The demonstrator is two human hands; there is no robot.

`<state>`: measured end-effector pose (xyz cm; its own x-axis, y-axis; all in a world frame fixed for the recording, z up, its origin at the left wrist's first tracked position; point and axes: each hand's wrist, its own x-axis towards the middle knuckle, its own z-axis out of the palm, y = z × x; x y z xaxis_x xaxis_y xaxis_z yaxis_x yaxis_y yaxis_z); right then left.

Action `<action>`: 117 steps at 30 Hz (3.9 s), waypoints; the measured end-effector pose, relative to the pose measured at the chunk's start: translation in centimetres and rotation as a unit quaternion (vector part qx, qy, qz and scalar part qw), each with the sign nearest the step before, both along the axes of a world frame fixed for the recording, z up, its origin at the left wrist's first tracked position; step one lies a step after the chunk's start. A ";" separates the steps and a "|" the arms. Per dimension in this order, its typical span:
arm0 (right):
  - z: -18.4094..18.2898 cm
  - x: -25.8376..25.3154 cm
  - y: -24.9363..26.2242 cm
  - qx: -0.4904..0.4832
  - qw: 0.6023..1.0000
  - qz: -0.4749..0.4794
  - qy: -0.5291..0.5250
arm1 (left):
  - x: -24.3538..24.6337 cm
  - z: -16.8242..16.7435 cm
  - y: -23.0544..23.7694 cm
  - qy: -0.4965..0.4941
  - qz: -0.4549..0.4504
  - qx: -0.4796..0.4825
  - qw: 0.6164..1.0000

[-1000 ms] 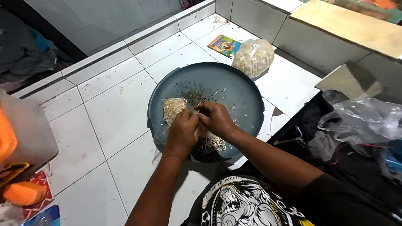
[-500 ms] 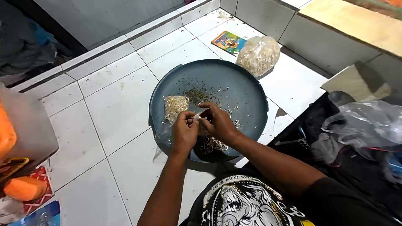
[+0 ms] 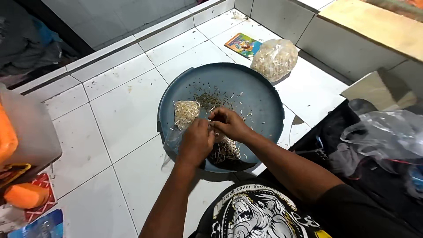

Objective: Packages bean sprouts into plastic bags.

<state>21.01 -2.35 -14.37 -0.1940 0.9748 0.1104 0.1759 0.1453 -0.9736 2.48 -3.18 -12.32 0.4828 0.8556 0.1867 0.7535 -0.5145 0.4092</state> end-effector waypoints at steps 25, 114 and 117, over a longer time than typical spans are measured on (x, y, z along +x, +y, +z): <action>-3.8 -2.3 0.1 0.257 0.945 -0.068 -0.193 | -0.5 0.9 2.7 -0.135 0.054 -0.074 0.987; 3.8 -0.8 1.1 0.051 0.914 0.024 -0.401 | -2.4 0.5 -5.6 -0.111 0.085 0.132 0.981; 6.5 1.2 2.6 0.097 0.906 0.040 -0.409 | -2.3 1.5 -5.3 -0.029 0.071 0.039 0.996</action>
<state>22.26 0.22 -7.84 -0.3580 0.9315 0.0646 0.8090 0.3440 -0.4766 0.20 -8.47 -10.85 0.3439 0.8963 0.2799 0.7971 -0.4363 0.4174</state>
